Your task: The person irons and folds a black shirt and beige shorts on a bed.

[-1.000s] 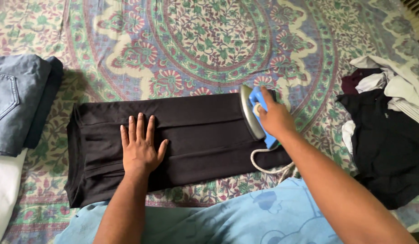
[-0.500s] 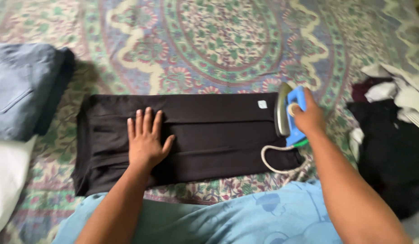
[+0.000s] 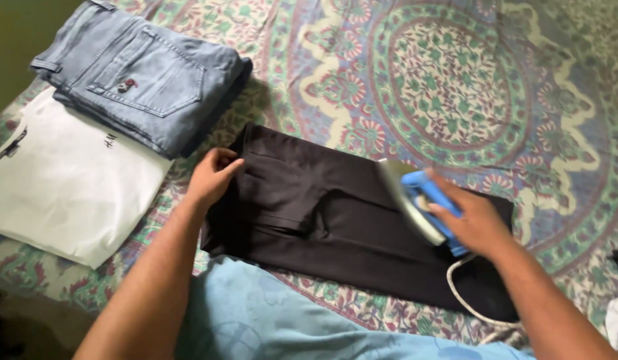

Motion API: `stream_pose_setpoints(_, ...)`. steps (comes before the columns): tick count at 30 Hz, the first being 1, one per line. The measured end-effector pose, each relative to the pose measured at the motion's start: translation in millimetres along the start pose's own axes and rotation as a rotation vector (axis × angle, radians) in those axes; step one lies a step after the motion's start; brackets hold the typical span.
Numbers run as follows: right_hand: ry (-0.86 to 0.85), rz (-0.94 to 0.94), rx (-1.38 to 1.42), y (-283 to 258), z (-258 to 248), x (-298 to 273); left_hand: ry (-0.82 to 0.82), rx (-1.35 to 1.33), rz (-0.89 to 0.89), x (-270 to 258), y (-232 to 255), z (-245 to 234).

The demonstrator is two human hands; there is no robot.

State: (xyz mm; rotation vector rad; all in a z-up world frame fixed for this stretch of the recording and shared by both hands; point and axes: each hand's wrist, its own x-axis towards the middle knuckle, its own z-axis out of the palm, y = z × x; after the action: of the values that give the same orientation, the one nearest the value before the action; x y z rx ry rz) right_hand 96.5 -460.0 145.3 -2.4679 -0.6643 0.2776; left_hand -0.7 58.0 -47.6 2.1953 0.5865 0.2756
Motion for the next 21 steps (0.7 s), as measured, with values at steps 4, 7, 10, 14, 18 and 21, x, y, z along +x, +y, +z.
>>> stream_pose_setpoints(4,-0.256,-0.022,-0.187,-64.7,35.3,55.1,-0.108,-0.3,0.043,-5.0,13.6,0.3)
stream_pose_setpoints(7,-0.245,-0.042,-0.258,-100.3,55.5,86.9,-0.098,-0.253,0.014,-9.3,38.9,-8.3)
stream_pose_setpoints(10,-0.222,-0.228,-0.132,-87.4,76.2,116.9,-0.09,-0.062,0.009,-12.9,44.7,-8.5)
stream_pose_setpoints(14,-0.224,-0.334,-0.069,-104.4,90.3,142.1,-0.141,-0.091,-0.039,-4.5,23.8,6.1)
stream_pose_setpoints(18,-0.276,-0.255,-0.138,-140.2,103.2,163.9,-0.175,-0.258,-0.05,-1.8,19.8,6.8)
stream_pose_setpoints(21,-0.256,-0.347,-0.107,-153.1,119.8,180.5,-0.17,-0.256,-0.049,-3.7,22.9,5.6)
